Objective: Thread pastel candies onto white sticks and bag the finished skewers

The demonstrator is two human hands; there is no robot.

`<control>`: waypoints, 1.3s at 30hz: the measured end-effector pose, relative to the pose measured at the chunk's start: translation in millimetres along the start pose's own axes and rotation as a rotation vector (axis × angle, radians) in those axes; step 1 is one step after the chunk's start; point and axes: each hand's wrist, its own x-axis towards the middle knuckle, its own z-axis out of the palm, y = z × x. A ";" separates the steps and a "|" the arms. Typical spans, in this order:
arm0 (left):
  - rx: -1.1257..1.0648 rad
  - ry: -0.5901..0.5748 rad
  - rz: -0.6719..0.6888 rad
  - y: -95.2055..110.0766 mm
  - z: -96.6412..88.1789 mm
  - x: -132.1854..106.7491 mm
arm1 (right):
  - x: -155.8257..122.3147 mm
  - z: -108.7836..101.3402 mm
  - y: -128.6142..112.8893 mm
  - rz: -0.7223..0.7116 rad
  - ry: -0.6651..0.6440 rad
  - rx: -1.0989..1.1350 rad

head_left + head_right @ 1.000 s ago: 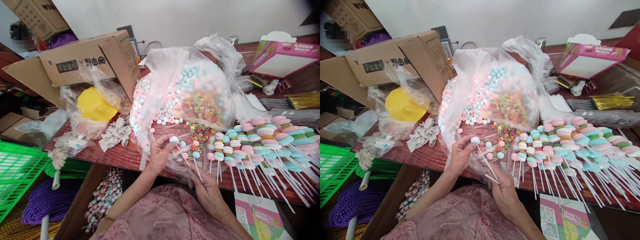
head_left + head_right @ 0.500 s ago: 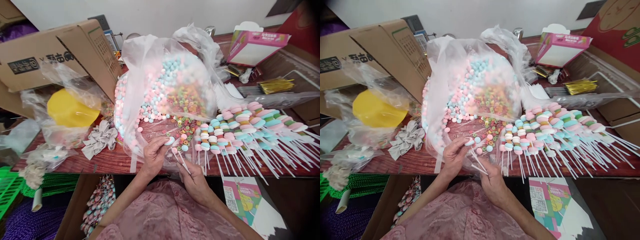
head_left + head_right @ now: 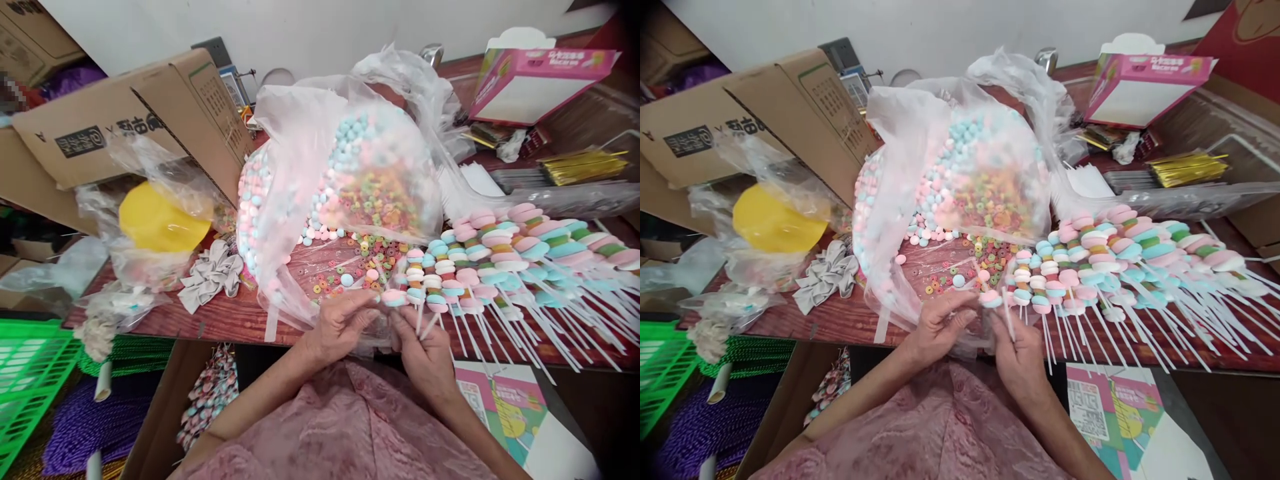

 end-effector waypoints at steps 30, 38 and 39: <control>0.989 -0.105 -0.528 -15.7 -107.7 8.9 | -23.0 -8.8 4.3 -0.085 -0.202 -0.140; 1.074 -0.324 -0.438 -28.4 -99.4 30.8 | -26.9 -4.7 7.8 -0.116 -0.287 -0.156; 1.030 -0.324 -0.407 -30.8 -100.4 30.7 | -27.5 -5.0 9.6 -0.118 -0.294 -0.159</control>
